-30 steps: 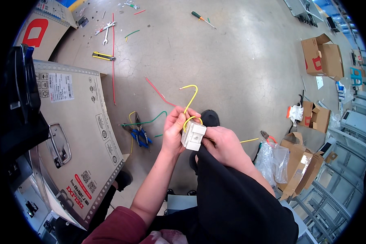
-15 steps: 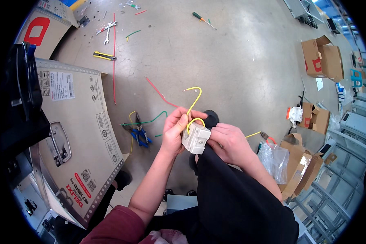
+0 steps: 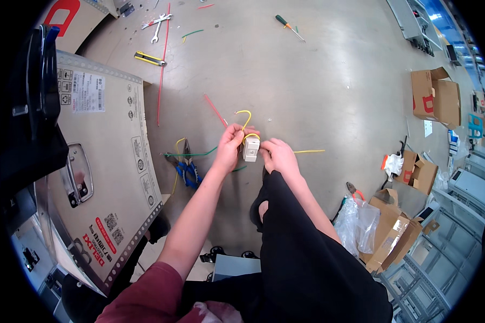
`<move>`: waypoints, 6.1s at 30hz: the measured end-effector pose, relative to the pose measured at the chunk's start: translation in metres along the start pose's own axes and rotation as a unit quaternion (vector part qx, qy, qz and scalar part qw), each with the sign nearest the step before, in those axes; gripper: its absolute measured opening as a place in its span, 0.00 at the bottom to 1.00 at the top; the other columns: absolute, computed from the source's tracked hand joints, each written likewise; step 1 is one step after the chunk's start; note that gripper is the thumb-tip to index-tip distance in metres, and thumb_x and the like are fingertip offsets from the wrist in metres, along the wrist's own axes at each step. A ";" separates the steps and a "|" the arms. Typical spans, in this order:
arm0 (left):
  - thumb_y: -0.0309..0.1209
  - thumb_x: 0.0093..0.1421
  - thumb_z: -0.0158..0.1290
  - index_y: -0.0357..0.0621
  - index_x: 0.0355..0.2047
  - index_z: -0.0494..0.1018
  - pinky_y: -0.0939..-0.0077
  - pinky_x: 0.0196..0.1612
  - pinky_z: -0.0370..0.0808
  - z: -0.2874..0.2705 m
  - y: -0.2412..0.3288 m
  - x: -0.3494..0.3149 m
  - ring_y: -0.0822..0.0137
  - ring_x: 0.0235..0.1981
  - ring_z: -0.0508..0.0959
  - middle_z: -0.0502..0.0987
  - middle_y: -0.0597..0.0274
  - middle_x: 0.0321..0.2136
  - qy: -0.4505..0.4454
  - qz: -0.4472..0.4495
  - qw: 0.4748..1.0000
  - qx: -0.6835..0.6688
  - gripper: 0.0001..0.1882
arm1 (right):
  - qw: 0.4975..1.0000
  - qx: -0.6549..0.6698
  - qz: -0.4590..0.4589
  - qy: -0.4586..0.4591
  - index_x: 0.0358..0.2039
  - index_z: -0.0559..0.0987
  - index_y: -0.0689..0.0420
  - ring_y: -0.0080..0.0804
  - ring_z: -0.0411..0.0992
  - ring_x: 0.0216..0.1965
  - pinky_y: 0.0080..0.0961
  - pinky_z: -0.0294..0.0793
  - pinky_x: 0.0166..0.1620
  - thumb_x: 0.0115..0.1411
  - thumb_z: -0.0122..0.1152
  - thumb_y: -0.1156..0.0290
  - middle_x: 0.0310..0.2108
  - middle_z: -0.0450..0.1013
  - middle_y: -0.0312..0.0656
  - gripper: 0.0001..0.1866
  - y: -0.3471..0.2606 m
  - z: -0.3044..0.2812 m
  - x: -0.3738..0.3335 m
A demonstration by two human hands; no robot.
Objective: The person sits on the floor and threads yellow and green wires through a white electrical component. They then insert the wires into a metal electrical enclosure and use wire cutters to trim the excess wire.
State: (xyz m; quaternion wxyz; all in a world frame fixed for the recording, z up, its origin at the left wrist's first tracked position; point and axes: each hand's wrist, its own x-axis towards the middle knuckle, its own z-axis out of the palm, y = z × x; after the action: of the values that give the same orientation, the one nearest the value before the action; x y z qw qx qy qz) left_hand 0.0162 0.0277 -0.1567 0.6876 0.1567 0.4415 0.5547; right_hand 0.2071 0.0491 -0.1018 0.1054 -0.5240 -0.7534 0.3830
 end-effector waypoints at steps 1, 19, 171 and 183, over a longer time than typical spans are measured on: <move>0.30 0.81 0.46 0.40 0.47 0.72 0.66 0.58 0.80 -0.005 0.000 0.006 0.64 0.50 0.85 0.86 0.49 0.50 0.012 0.008 1.000 0.024 0.08 | 1.000 0.006 -0.009 -0.004 0.41 0.85 0.56 0.51 0.78 0.46 0.46 0.77 0.51 0.67 0.62 0.70 0.36 0.78 0.46 0.07 0.005 0.004 0.008; 0.30 0.75 0.60 0.35 0.50 0.81 0.76 0.39 0.80 -0.028 0.015 0.022 0.74 0.35 0.82 0.84 0.63 0.36 0.107 -0.050 0.963 0.242 0.11 | 0.994 0.051 0.062 -0.075 0.53 0.79 0.60 0.56 0.82 0.45 0.47 0.81 0.52 0.66 0.63 0.70 0.44 0.83 0.53 0.16 0.001 0.007 0.037; 0.17 0.67 0.58 0.34 0.39 0.81 0.76 0.33 0.75 -0.019 -0.037 -0.005 0.75 0.28 0.78 0.81 0.64 0.27 0.138 -0.013 0.975 0.174 0.03 | 0.998 -0.028 0.058 -0.020 0.59 0.80 0.57 0.59 0.77 0.54 0.48 0.80 0.56 0.55 0.73 0.69 0.52 0.74 0.56 0.30 -0.024 0.014 0.034; 0.20 0.72 0.57 0.35 0.44 0.78 0.76 0.36 0.78 0.006 -0.036 -0.015 0.73 0.31 0.80 0.82 0.63 0.31 0.208 -0.017 0.972 0.105 0.03 | 0.995 0.017 0.080 0.047 0.59 0.78 0.63 0.59 0.80 0.46 0.48 0.81 0.52 0.62 0.71 0.65 0.49 0.77 0.56 0.27 -0.021 0.021 0.026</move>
State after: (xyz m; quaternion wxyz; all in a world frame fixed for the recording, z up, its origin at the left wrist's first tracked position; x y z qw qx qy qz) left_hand 0.0436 0.0032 -0.1724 0.5698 0.1015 0.6333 0.5138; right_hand 0.1697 0.0582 -0.1083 0.1190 -0.5985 -0.6962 0.3780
